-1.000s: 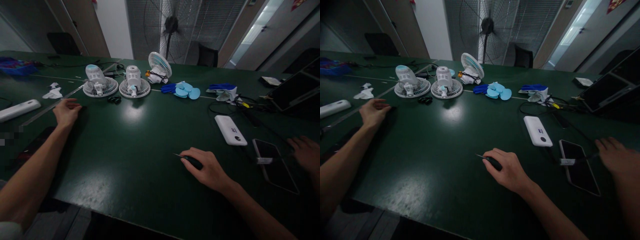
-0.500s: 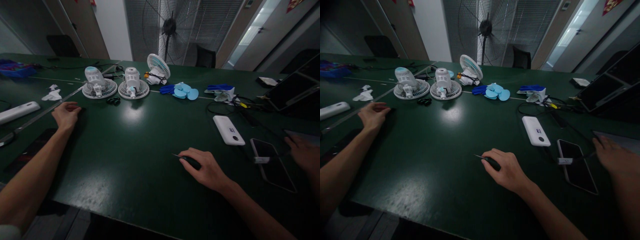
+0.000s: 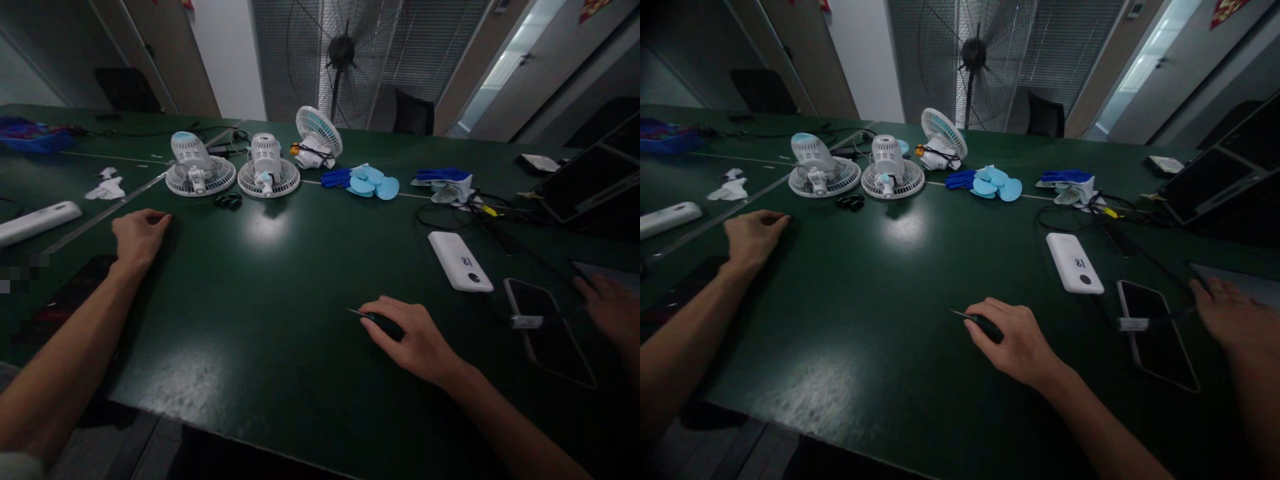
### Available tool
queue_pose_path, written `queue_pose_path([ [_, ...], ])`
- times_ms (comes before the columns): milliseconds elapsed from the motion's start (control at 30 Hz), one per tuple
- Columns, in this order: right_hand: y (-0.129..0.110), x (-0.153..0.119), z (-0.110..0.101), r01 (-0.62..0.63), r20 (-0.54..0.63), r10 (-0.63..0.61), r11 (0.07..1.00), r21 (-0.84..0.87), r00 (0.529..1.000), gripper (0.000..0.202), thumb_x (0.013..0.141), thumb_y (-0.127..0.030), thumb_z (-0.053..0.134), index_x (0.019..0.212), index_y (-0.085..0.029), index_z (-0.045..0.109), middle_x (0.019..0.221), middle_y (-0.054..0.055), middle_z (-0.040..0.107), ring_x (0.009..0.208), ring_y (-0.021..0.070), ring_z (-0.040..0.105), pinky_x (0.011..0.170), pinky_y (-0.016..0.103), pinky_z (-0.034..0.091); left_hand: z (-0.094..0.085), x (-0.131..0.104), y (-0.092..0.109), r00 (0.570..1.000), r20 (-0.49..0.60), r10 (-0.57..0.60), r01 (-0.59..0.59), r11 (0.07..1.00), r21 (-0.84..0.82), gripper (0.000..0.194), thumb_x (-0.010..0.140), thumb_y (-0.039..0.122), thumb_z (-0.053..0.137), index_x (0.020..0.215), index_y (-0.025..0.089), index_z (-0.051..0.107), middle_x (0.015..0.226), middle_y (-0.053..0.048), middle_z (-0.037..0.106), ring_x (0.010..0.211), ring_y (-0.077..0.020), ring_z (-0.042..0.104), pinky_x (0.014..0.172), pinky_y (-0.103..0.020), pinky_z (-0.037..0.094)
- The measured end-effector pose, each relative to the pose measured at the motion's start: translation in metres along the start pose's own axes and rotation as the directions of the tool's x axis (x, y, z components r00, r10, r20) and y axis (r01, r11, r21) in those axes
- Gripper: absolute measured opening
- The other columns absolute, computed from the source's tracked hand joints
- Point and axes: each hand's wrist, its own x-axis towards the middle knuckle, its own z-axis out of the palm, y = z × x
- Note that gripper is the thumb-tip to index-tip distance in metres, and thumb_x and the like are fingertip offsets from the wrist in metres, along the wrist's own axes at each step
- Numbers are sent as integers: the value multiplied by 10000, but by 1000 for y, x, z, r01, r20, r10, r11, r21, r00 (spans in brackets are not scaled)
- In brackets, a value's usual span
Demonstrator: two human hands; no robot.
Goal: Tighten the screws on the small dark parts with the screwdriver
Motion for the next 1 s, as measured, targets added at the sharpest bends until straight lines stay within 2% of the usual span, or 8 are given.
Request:
queue_pose_path([
  [167,0,1,1,8,1,-8,1000,22,1000,214,1029,-324,538,1168,-224,667,942,34,713,775,161,674,646,291,516,-2,-4,17,1000,-8,-17,17,1000,4,301,903,254,709,1137,65,723,837,-13,709,799,-179,614,843,-296,463],
  [233,2,1,2,5,-17,-5,1000,22,1000,216,1028,-318,541,1184,-229,659,967,38,717,801,166,684,667,294,532,3,-19,43,995,69,73,-70,997,-37,304,898,285,724,1149,115,740,956,-11,744,850,-179,652,861,-292,492],
  [300,4,1,4,-2,-37,3,999,32,999,226,1021,-323,558,1210,-239,648,1009,40,724,839,173,698,707,303,555,12,-49,86,957,155,247,-229,965,-124,270,906,327,721,1139,196,759,1094,12,746,947,-175,676,926,-288,505],
  [367,6,0,4,-13,-70,16,999,41,997,247,1004,-338,596,1232,-250,634,1054,43,732,884,185,710,752,318,573,21,-93,140,793,187,580,-502,795,-340,232,965,323,647,1125,201,762,1151,-32,734,1024,-195,681,962,-328,523],
  [467,6,-1,4,-26,-108,29,999,34,994,237,979,-342,642,1198,-252,637,1048,38,733,895,190,714,765,319,570,32,-162,215,434,209,876,-639,463,-615,269,1041,250,519,1213,211,722,1223,-57,707,1107,-177,655,987,-327,533],
  [533,5,-1,3,-16,-101,18,1000,24,995,191,980,-332,638,1149,-241,649,989,31,726,849,181,706,730,307,554,35,-192,246,360,163,919,-621,366,-693,280,1045,217,510,1250,198,700,1212,-72,707,1103,-173,651,979,-328,546],
  [633,3,0,0,22,-72,-20,1000,18,997,149,987,-315,617,1100,-228,660,947,30,718,804,172,692,699,301,531,36,-205,260,373,141,917,-575,348,-741,254,1035,211,537,1223,200,707,1172,-70,720,1078,-173,659,964,-332,561],
  [1000,2,0,2,45,38,-44,999,-17,998,158,991,-313,608,1117,-233,661,975,30,728,805,167,690,731,304,531,39,-200,257,420,131,898,-521,356,-776,228,1024,241,571,1191,219,724,1125,-67,737,1036,-187,677,926,-360,583],
])
